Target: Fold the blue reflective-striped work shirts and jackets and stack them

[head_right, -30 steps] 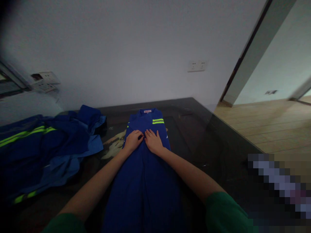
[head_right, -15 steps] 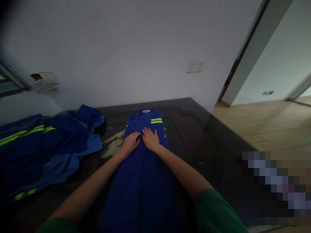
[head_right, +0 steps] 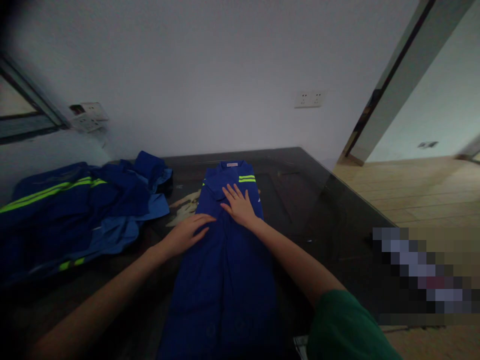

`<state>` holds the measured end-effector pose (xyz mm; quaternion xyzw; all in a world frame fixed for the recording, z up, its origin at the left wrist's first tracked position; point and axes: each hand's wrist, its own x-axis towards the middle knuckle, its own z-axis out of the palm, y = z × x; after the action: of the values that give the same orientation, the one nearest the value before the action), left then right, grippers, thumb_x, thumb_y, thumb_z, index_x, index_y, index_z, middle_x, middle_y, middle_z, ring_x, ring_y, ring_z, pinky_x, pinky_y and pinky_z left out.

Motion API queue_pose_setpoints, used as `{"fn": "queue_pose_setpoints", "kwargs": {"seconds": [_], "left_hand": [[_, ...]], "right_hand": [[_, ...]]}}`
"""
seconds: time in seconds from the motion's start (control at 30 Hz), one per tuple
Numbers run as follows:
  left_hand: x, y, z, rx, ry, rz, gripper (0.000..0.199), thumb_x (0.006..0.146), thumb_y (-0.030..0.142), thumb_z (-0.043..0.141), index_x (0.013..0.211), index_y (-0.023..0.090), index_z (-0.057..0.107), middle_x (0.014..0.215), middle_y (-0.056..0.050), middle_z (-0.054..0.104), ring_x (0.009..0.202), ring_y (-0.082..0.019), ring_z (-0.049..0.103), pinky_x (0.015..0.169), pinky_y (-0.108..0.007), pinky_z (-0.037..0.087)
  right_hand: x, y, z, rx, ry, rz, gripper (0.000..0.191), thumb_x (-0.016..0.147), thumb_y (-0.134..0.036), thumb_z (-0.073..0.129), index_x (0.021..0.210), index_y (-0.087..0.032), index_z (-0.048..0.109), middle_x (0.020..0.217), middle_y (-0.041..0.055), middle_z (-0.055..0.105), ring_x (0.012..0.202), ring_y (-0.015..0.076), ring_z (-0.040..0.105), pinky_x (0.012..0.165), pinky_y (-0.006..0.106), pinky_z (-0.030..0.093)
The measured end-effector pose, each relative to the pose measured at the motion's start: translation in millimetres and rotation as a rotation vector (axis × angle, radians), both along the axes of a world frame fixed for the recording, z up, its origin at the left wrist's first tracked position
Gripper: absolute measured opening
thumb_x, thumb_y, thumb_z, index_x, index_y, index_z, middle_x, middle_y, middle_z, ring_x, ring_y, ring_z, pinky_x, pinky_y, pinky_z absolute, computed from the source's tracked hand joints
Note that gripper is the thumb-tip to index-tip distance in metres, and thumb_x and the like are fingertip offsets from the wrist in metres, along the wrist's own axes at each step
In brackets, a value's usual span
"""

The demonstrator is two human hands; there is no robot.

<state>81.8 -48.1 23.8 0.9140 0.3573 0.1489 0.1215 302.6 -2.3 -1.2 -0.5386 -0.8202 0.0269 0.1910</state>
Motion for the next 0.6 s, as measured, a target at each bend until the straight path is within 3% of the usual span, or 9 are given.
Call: {"fn": "queue_pose_setpoints", "kwargs": {"seconds": [0.1, 0.17, 0.27, 0.33, 0.43, 0.53, 0.6], "left_hand": [[-17.4, -60.4, 16.0, -0.167, 0.032, -0.144, 0.034, 0.092, 0.023, 0.047, 0.124, 0.028, 0.06, 0.127, -0.005, 0.061, 0.119, -0.019, 0.054, 0.104, -0.036, 0.043], [-24.9, -98.3, 18.6, -0.274, 0.048, -0.232, 0.038, 0.091, 0.028, 0.053, 0.129, 0.032, 0.057, 0.134, -0.004, 0.057, 0.126, -0.021, 0.05, 0.108, -0.039, 0.039], [-32.5, -141.9, 9.5, -0.401, 0.075, -0.322, 0.063, 0.084, 0.04, 0.065, 0.142, 0.037, 0.041, 0.148, -0.004, 0.044, 0.135, -0.025, 0.04, 0.115, -0.049, 0.028], [-36.4, -159.7, -1.8, -0.424, 0.089, -0.325, 0.077, 0.083, 0.04, 0.067, 0.149, 0.037, 0.028, 0.152, -0.004, 0.037, 0.139, -0.026, 0.035, 0.117, -0.053, 0.022], [-40.8, -172.1, -16.3, -0.378, 0.085, -0.252, 0.073, 0.086, 0.033, 0.063, 0.149, 0.038, 0.027, 0.15, -0.003, 0.04, 0.138, -0.025, 0.035, 0.117, -0.051, 0.024], [-43.6, -174.6, -22.3, -0.333, 0.077, -0.21, 0.067, 0.086, 0.029, 0.063, 0.146, 0.04, 0.034, 0.145, -0.003, 0.046, 0.134, -0.025, 0.04, 0.113, -0.046, 0.034], [-45.6, -174.6, -24.3, -0.313, 0.093, -0.228, 0.075, 0.082, 0.029, 0.067, 0.147, 0.041, 0.031, 0.145, -0.002, 0.045, 0.132, -0.026, 0.041, 0.11, -0.046, 0.037]], "right_hand": [[13.2, -63.2, 11.8, -0.049, 0.057, 0.184, 0.054, 0.095, -0.033, 0.049, 0.146, -0.018, 0.039, 0.154, 0.0133, 0.032, 0.143, 0.024, 0.026, 0.115, 0.048, 0.028], [22.1, -115.1, 13.3, -0.117, 0.057, 0.278, 0.055, 0.092, -0.036, 0.055, 0.144, -0.021, 0.042, 0.152, 0.012, 0.035, 0.142, 0.0244, 0.029, 0.114, 0.047, 0.03], [32.1, -186.9, 10.2, -0.242, 0.024, 0.326, 0.07, 0.083, -0.045, 0.066, 0.146, -0.03, 0.039, 0.155, 0.0089, 0.029, 0.142, 0.028, 0.027, 0.113, 0.05, 0.032], [37.3, -221.4, 6.4, -0.308, 0.007, 0.353, 0.088, 0.073, -0.048, 0.076, 0.148, -0.035, 0.033, 0.156, 0.0087, 0.026, 0.142, 0.0318, 0.027, 0.113, 0.054, 0.032], [45.5, -251.0, -2.9, -0.338, -0.006, 0.351, 0.102, 0.066, -0.041, 0.082, 0.15, -0.038, 0.025, 0.155, 0.0089, 0.026, 0.14, 0.0345, 0.029, 0.112, 0.059, 0.03], [53.7, -262.6, -17.5, -0.299, -0.009, 0.341, 0.095, 0.074, -0.026, 0.075, 0.151, -0.038, 0.022, 0.152, 0.0071, 0.034, 0.138, 0.0308, 0.035, 0.113, 0.057, 0.03], [57.6, -265.6, -27.8, -0.254, -0.014, 0.357, 0.091, 0.078, -0.021, 0.069, 0.152, -0.037, 0.019, 0.15, 0.0063, 0.037, 0.137, 0.029, 0.038, 0.113, 0.056, 0.031]]}}
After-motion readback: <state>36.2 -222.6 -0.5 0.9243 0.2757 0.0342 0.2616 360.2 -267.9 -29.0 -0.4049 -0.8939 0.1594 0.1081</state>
